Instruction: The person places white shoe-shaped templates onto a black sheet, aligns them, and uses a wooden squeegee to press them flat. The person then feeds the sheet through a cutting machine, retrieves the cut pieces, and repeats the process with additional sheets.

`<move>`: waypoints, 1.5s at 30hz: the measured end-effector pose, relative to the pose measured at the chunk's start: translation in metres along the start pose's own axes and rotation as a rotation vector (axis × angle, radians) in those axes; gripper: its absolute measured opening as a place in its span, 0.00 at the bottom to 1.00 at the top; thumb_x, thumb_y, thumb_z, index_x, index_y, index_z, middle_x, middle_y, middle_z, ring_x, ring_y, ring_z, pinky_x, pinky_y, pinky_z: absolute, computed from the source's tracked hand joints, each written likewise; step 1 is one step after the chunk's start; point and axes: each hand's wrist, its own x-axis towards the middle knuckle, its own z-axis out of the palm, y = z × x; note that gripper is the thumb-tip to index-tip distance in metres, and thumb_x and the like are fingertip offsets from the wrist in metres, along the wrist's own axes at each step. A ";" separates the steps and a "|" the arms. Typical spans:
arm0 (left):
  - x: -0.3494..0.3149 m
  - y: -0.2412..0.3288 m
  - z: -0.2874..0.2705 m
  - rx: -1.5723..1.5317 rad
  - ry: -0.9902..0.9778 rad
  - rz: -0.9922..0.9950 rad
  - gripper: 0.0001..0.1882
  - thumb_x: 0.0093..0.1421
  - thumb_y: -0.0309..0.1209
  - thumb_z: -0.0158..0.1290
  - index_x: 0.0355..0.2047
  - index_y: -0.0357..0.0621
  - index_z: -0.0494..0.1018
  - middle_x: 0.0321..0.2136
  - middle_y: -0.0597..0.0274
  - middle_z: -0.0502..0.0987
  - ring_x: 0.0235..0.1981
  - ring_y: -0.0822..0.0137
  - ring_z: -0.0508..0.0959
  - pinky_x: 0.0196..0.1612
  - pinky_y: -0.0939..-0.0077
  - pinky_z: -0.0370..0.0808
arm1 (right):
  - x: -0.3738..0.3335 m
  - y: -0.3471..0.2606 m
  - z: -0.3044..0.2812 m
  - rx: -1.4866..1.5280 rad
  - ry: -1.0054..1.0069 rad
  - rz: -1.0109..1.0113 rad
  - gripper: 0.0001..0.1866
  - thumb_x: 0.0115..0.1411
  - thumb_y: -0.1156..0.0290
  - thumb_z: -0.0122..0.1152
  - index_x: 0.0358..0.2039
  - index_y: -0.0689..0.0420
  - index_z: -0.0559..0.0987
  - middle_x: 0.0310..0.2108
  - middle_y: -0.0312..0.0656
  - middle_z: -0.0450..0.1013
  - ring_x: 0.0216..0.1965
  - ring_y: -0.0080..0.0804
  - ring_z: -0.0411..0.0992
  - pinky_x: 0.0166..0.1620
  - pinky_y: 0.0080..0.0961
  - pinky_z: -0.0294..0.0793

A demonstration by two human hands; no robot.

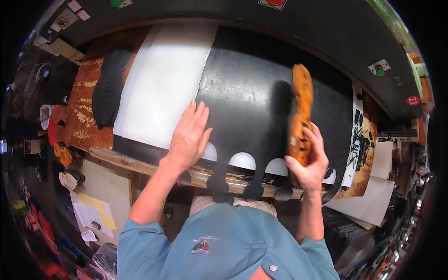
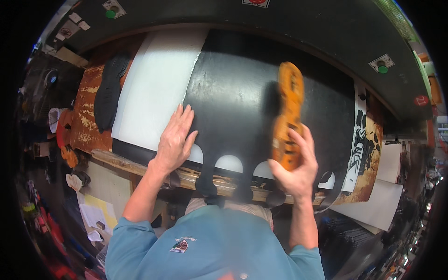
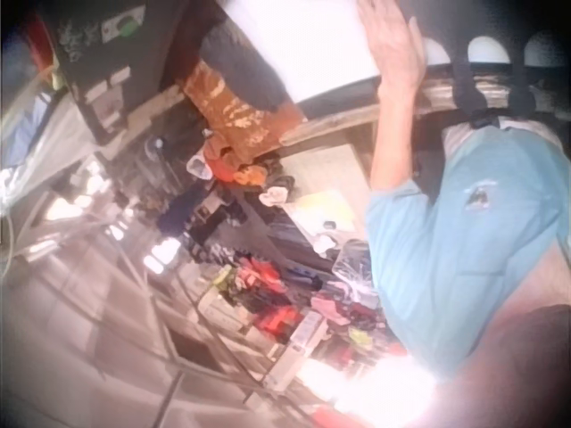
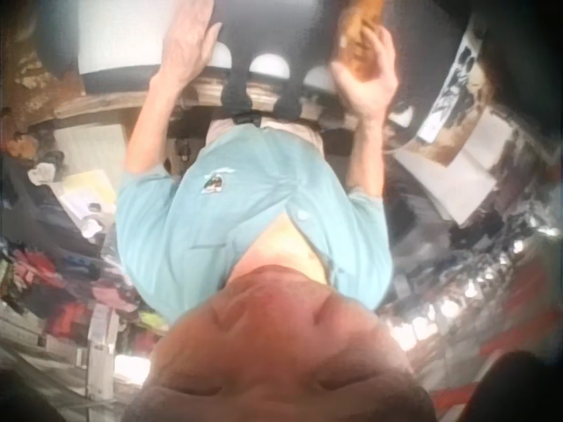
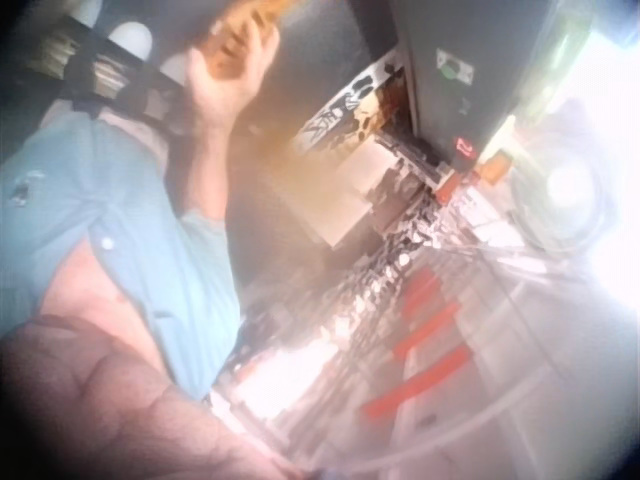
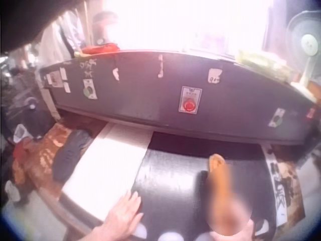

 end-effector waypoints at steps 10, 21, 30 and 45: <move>0.001 0.005 0.002 -0.185 0.129 -0.056 0.38 0.63 0.14 0.56 0.73 0.26 0.59 0.70 0.26 0.66 0.63 0.31 0.76 0.65 0.48 0.77 | 0.075 -0.031 0.173 -0.372 0.013 -0.277 0.38 0.41 0.64 0.78 0.57 0.61 0.83 0.64 0.74 0.65 0.57 0.66 0.69 0.59 0.52 0.76; 0.001 -0.002 0.006 -0.223 0.170 -0.073 0.37 0.63 0.13 0.54 0.73 0.26 0.59 0.70 0.27 0.66 0.62 0.33 0.77 0.64 0.49 0.78 | 0.073 -0.035 0.212 -0.559 -0.022 -0.238 0.39 0.52 0.56 0.81 0.60 0.65 0.80 0.67 0.74 0.58 0.58 0.70 0.65 0.60 0.58 0.71; -0.064 0.058 -0.016 -0.598 0.113 0.047 0.15 0.58 0.16 0.65 0.46 0.36 0.79 0.36 0.49 0.86 0.35 0.49 0.86 0.42 0.60 0.83 | 0.036 0.002 0.102 -0.214 0.099 -0.242 0.24 0.62 0.68 0.75 0.57 0.64 0.81 0.52 0.52 0.79 0.52 0.46 0.78 0.57 0.37 0.78; -0.087 0.049 0.040 -0.152 0.255 -0.118 0.10 0.67 0.27 0.65 0.43 0.39 0.76 0.28 0.51 0.85 0.27 0.51 0.86 0.31 0.60 0.81 | 0.066 0.025 -0.170 -0.191 0.921 -0.271 0.15 0.73 0.64 0.65 0.33 0.64 0.84 0.24 0.31 0.76 0.28 0.15 0.68 0.34 0.22 0.69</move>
